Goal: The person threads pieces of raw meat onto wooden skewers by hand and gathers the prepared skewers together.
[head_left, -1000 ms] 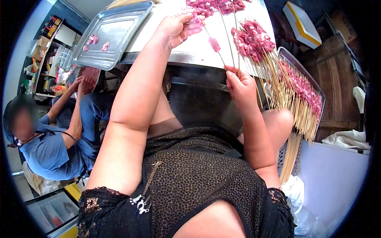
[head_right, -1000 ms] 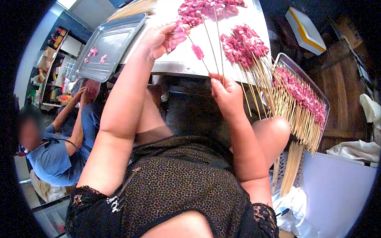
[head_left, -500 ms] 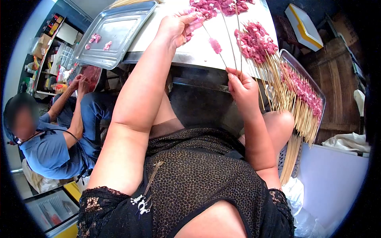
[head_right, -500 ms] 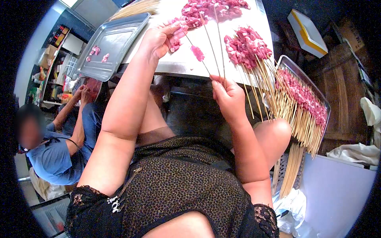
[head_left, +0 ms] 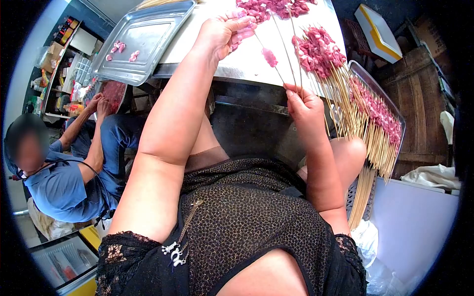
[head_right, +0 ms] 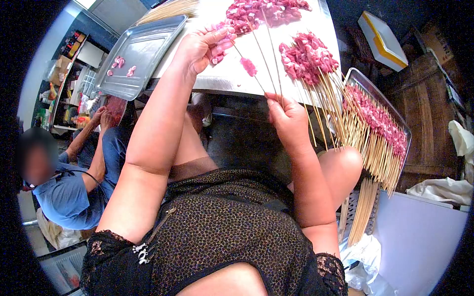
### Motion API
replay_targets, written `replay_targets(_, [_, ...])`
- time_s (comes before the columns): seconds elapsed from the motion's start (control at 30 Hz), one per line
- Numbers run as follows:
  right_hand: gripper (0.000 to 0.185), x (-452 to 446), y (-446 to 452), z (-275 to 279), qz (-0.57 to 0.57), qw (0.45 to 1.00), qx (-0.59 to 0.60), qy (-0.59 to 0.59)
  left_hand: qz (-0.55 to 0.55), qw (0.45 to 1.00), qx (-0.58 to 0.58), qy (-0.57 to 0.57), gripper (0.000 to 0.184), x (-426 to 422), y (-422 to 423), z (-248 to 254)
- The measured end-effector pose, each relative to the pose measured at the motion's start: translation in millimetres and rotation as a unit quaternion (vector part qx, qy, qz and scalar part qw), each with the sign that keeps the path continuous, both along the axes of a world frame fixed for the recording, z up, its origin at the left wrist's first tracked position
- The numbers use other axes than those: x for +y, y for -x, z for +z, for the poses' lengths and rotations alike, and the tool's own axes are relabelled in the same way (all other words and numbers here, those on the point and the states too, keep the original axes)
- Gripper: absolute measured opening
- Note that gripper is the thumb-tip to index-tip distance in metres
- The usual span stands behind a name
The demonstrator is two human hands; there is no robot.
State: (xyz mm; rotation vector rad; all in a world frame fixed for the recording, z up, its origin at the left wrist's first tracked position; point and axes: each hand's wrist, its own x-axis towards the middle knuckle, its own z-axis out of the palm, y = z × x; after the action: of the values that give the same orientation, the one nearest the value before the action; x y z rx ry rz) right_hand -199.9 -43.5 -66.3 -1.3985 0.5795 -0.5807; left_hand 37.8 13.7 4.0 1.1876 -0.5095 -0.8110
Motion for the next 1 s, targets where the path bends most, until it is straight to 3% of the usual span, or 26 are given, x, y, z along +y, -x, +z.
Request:
replay_targets(0.3, [0.021, -8, 6, 1, -0.001, 0.997, 0.053, 0.062, -0.045, 0.999, -0.027, 0.005, 0.016, 3, 2, 2])
replay_targets(0.47, [0.022, 1, -4, -10, -0.017, 0.999, -0.024, 0.012, -0.042, 0.995, 0.038, 0.087, 0.017, -6, 3, -10])
replay_targets(0.63, [0.021, 10, -13, -17, -0.018, 0.997, -0.076, -0.009, -0.06, 0.994, 0.043, 0.082, 0.019, -5, 4, -2])
replay_targets(0.7, [0.022, 11, -9, -5, 0.011, 0.993, -0.071, -0.098, -0.067, 0.994, 0.037, 0.077, 0.02, -4, 4, -4])
replay_targets(0.8, [0.022, 9, -10, -4, 0.016, 0.987, -0.098, -0.124, -0.078, 0.993, 0.014, 0.084, 0.024, -3, 7, -6])
replay_targets(0.87, [0.022, 6, -13, -5, 0.004, 0.988, -0.106, -0.115, -0.175, 0.984, 0.03, -0.014, 0.028, 1, 11, -5])
replay_targets(0.97, [0.021, 5, -14, -9, -0.012, 0.986, -0.121, -0.11, -0.225, 0.966, 0.121, 0.037, 0.03, -2, 0, -10])
replay_targets(1.0, [0.021, 8, -11, -4, -0.007, 0.99, -0.095, -0.108, -0.13, 0.977, 0.146, 0.084, 0.029, -6, 3, -10])
